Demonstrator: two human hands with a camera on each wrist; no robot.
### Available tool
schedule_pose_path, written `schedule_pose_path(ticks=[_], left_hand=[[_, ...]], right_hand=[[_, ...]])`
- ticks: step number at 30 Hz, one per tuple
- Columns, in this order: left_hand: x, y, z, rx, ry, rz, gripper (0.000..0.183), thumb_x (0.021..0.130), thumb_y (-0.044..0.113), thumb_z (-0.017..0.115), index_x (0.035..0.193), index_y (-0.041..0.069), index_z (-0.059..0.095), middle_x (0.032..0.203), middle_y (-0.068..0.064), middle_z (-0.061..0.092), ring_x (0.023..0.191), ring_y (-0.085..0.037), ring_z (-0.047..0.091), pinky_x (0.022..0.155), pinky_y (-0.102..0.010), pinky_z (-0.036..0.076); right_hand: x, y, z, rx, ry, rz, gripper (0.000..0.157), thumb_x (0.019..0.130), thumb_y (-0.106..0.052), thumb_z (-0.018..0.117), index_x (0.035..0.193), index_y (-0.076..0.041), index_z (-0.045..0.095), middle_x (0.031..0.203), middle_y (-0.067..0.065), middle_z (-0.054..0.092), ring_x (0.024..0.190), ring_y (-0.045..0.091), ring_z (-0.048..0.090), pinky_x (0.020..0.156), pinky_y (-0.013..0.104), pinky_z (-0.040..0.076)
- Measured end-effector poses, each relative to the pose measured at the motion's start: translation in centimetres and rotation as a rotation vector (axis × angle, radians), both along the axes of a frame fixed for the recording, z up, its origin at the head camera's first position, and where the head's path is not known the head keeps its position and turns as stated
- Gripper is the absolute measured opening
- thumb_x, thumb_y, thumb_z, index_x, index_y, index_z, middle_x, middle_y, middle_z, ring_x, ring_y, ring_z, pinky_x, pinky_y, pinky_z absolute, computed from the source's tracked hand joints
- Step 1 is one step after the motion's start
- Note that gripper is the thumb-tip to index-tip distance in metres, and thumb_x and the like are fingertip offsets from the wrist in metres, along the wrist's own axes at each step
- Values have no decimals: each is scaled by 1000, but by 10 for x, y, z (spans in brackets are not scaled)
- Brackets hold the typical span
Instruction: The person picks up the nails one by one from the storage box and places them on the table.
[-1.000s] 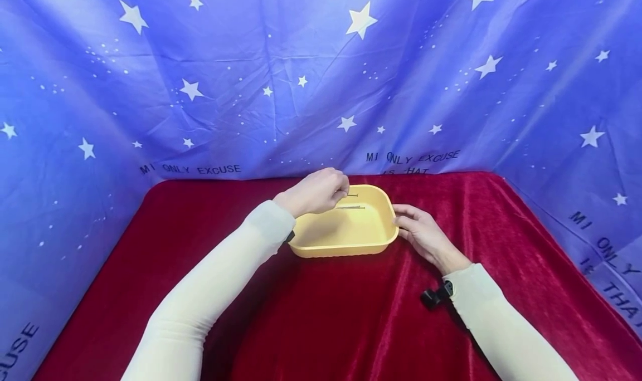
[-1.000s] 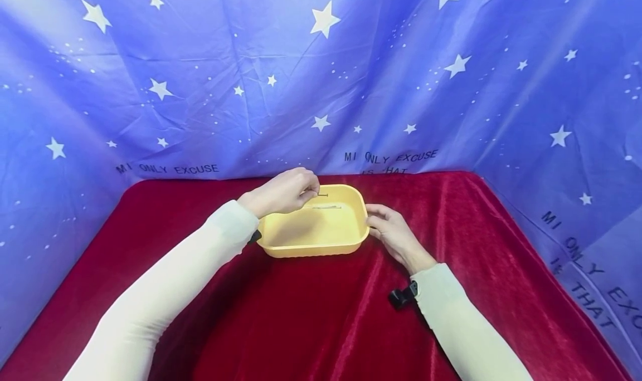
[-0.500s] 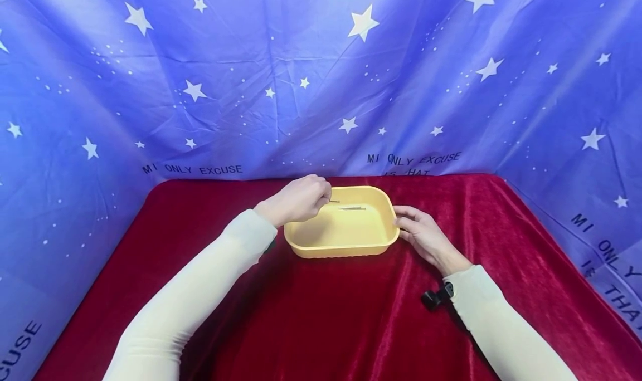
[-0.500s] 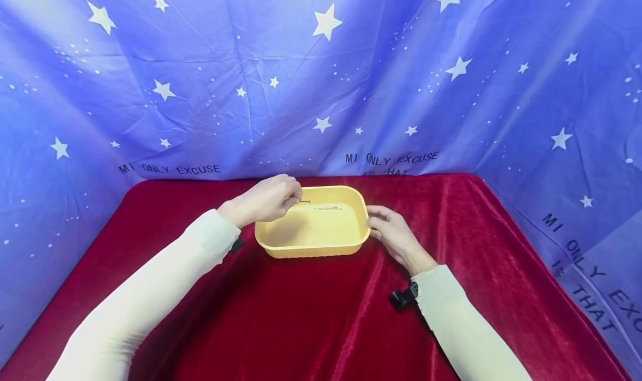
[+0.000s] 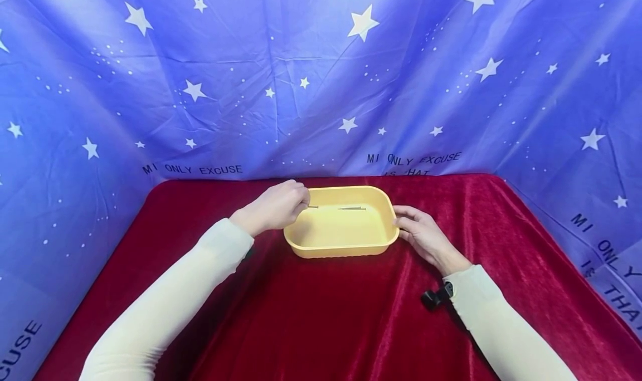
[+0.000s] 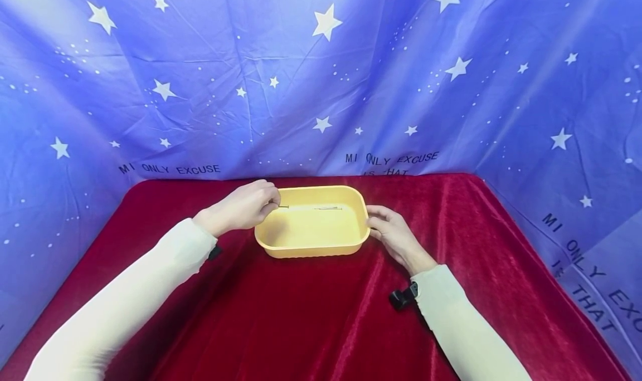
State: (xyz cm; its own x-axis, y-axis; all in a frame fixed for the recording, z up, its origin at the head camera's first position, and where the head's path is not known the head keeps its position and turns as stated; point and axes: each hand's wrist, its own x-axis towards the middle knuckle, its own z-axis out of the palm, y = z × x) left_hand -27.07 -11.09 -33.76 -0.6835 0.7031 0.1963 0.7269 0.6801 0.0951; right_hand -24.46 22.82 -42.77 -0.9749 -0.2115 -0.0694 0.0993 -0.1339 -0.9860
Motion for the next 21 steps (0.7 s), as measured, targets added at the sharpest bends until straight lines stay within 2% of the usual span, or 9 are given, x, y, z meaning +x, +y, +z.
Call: schedule_pose_path(ticks=[12, 21], left_hand=[[9, -34, -12, 10, 2, 41, 6, 85, 3, 64, 87, 8, 66, 86, -1, 60, 84, -20, 54, 75, -33, 50], [13, -51, -22, 32, 12, 68, 10, 83, 3, 67, 81, 12, 63, 79, 2, 57, 81, -19, 53, 74, -33, 50]], right_hand=[[0, -1, 1, 14, 5, -4, 46, 91, 3, 51, 134, 13, 37, 118, 12, 54, 93, 15, 62, 82, 27, 55], [0, 1, 0, 18, 6, -5, 44, 92, 3, 50, 133, 13, 38, 115, 8, 56, 92, 14, 62, 81, 26, 55]])
